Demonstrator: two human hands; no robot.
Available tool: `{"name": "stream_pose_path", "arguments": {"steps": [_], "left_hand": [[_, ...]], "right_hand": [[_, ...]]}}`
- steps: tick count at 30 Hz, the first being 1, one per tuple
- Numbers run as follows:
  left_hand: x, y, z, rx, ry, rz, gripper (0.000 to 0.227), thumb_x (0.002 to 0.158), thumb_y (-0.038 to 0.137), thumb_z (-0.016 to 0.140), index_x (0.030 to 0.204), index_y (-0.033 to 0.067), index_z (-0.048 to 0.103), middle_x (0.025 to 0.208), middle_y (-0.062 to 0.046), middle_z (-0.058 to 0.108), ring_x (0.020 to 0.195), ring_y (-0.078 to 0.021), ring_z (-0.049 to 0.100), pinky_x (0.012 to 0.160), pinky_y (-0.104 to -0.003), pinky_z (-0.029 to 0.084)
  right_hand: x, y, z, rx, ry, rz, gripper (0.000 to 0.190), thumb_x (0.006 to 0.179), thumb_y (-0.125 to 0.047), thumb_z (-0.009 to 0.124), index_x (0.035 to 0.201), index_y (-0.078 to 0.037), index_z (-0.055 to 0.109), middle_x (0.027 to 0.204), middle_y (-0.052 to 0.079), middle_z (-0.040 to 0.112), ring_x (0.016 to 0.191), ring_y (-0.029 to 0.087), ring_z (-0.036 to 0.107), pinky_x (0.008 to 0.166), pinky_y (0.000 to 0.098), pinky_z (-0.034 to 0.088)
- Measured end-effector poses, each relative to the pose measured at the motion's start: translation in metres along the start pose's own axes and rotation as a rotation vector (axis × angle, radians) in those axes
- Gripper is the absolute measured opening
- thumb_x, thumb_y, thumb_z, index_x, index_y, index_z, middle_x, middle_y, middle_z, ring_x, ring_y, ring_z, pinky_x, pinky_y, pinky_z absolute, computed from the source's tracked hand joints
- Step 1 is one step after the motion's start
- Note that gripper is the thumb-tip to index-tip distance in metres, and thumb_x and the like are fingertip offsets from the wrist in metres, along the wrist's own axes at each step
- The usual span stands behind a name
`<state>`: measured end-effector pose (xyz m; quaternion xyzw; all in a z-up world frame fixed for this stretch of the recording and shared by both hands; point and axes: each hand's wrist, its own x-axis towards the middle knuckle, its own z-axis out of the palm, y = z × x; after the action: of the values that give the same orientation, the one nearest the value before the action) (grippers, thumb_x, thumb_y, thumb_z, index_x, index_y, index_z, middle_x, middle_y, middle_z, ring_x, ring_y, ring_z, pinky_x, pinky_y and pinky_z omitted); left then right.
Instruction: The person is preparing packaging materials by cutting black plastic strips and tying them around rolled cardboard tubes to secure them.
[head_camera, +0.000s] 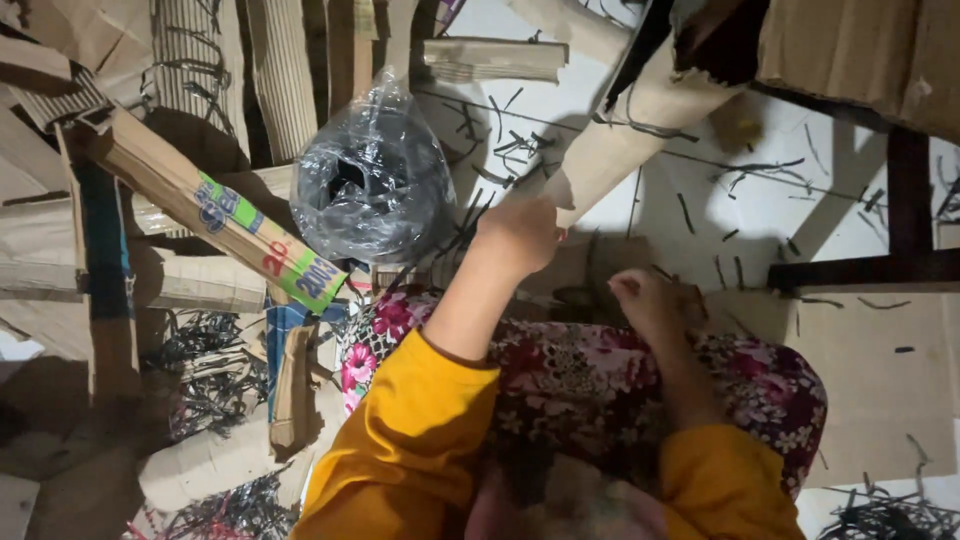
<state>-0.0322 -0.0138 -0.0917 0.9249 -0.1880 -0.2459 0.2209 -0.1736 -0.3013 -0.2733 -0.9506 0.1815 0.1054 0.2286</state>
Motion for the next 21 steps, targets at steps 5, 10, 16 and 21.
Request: {"name": "stream_pose_path", "arguments": {"steps": [5,10,16,21], "left_hand": [[-0.017,0.005,-0.033,0.007,-0.133,-0.044,0.030,0.101,0.026,0.053,0.118,0.0083,0.070,0.103,-0.012,0.074,0.100,-0.0309,0.074,0.083,-0.047,0.059],[-0.018,0.008,-0.039,0.070,-0.203,-0.016,0.031,0.101,0.023,0.051,0.119,0.0057,0.070,0.108,-0.013,0.074,0.105,-0.0309,0.073,0.086,-0.048,0.058],[-0.011,0.018,-0.014,-0.150,-0.233,0.222,0.034,0.099,0.028,0.060,0.127,0.0109,0.068,0.118,-0.014,0.073,0.114,-0.0350,0.069,0.096,-0.050,0.056],[-0.016,0.039,-0.016,-0.396,-0.140,0.435,0.037,0.091,0.031,0.074,0.123,0.0136,0.072,0.106,-0.014,0.077,0.104,-0.0379,0.074,0.092,-0.051,0.058]], "right_hand": [[-0.017,-0.087,-0.027,-0.164,-0.122,-0.177,0.027,0.089,-0.005,0.069,0.116,-0.011,0.068,0.129,0.020,0.062,0.122,0.042,0.063,0.105,0.0488,0.052],[-0.004,-0.050,0.006,-0.149,0.142,-0.402,0.003,0.088,-0.012,0.075,0.091,-0.011,0.074,0.110,0.012,0.065,0.104,0.034,0.067,0.088,0.0443,0.057],[-0.029,-0.081,-0.076,0.227,0.267,-0.207,0.017,0.089,-0.040,0.080,0.098,-0.025,0.081,0.078,0.004,0.074,0.075,0.022,0.072,0.070,0.0372,0.057],[-0.058,-0.140,-0.130,0.556,0.272,-0.226,0.009,0.091,-0.009,0.082,0.099,-0.011,0.082,0.056,0.010,0.067,0.055,0.015,0.064,0.063,0.0259,0.052]]}}
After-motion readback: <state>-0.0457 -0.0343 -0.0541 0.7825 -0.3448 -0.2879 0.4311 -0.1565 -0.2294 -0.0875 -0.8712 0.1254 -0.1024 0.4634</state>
